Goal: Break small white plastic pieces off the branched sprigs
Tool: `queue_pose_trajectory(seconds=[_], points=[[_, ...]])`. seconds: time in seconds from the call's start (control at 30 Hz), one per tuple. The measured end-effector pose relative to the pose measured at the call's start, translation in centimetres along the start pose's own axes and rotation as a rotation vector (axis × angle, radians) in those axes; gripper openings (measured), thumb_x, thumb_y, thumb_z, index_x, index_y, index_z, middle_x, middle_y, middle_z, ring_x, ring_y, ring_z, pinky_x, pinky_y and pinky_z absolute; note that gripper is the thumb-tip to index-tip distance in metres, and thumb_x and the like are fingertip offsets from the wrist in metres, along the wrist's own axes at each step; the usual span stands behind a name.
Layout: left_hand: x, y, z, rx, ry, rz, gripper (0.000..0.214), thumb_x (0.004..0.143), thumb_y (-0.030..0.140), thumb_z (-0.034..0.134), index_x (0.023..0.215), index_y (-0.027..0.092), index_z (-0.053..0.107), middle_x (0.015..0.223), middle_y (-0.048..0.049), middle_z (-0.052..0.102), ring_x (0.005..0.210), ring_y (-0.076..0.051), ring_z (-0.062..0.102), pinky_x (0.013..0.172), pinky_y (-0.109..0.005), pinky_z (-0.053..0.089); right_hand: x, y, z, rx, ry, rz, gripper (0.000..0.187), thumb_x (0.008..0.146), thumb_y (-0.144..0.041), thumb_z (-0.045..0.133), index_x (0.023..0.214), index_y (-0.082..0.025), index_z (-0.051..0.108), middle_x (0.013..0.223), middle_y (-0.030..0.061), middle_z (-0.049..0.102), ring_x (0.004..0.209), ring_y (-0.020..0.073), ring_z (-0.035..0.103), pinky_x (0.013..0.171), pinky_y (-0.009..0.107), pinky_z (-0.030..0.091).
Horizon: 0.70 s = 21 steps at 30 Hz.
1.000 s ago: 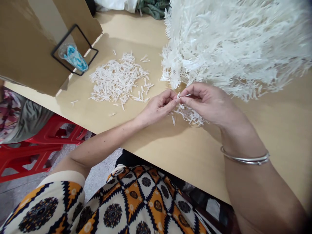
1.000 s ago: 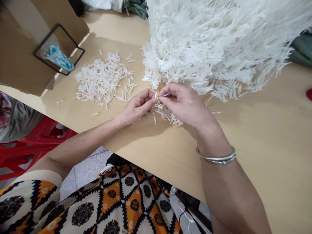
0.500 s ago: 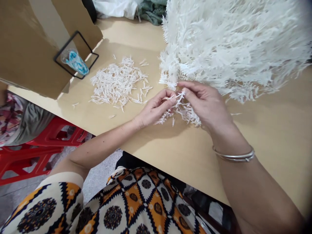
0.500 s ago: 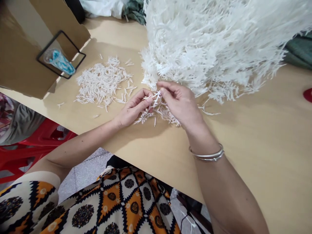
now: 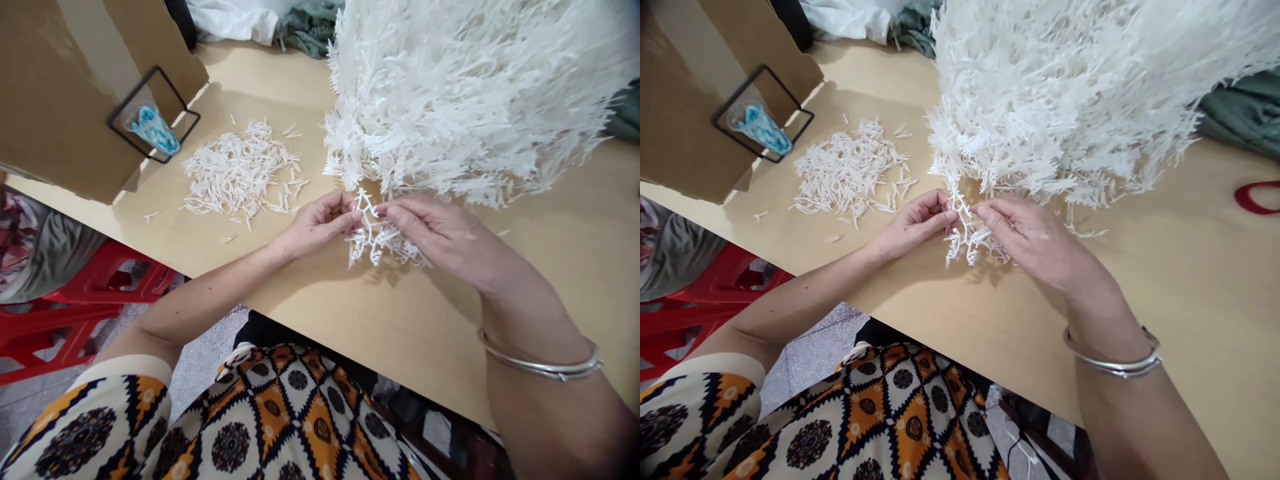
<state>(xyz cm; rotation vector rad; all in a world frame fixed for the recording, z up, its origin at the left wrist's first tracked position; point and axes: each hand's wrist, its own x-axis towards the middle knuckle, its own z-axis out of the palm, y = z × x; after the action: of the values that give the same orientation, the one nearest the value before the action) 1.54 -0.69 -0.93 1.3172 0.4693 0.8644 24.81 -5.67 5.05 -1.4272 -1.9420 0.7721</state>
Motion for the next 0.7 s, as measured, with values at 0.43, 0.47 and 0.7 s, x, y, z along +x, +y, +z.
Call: queue_pose_trajectory(seconds=[0.43, 0.47, 0.7], points=[[-0.6, 0.4, 0.6, 0.13, -0.082, -0.029, 0.038, 0.102, 0.053, 0.076, 0.102, 0.018, 0.061, 0.089, -0.0009, 0.075, 0.082, -0.008, 0.071, 0.08, -0.022, 0.056, -4.2, 1.1, 2.8, -0.148, 0.276, -0.155, 0.048, 0.09, -0.063, 0.083, 0.127, -0.033, 0.076, 0.142, 0.0113, 0.068, 0.141, 0.0386, 0.06, 0.126, 0.064, 0.038], [-0.5, 0.4, 0.6, 0.126, -0.078, -0.032, 0.038, 0.102, 0.052, 0.077, 0.102, 0.018, 0.061, 0.089, -0.0009, 0.075, 0.081, -0.008, 0.071, 0.079, -0.022, 0.056, -4.3, 0.9, 2.9, -0.201, 0.297, -0.171, 0.047, 0.089, -0.065, 0.083, 0.122, -0.032, 0.076, 0.137, 0.0112, 0.069, 0.137, 0.0389, 0.061, 0.124, 0.063, 0.038], [-0.5, 0.8, 0.3, 0.102, -0.028, -0.072, 0.039, 0.101, 0.053, 0.078, 0.104, 0.019, 0.061, 0.095, -0.0028, 0.078, 0.086, -0.009, 0.072, 0.086, -0.024, 0.058, -4.6, 1.2, 4.0, -0.258, 0.28, -0.18, 0.019, 0.1, -0.045, 0.077, 0.113, -0.031, 0.074, 0.112, 0.0055, 0.081, 0.117, 0.0347, 0.07, 0.113, 0.06, 0.04]])
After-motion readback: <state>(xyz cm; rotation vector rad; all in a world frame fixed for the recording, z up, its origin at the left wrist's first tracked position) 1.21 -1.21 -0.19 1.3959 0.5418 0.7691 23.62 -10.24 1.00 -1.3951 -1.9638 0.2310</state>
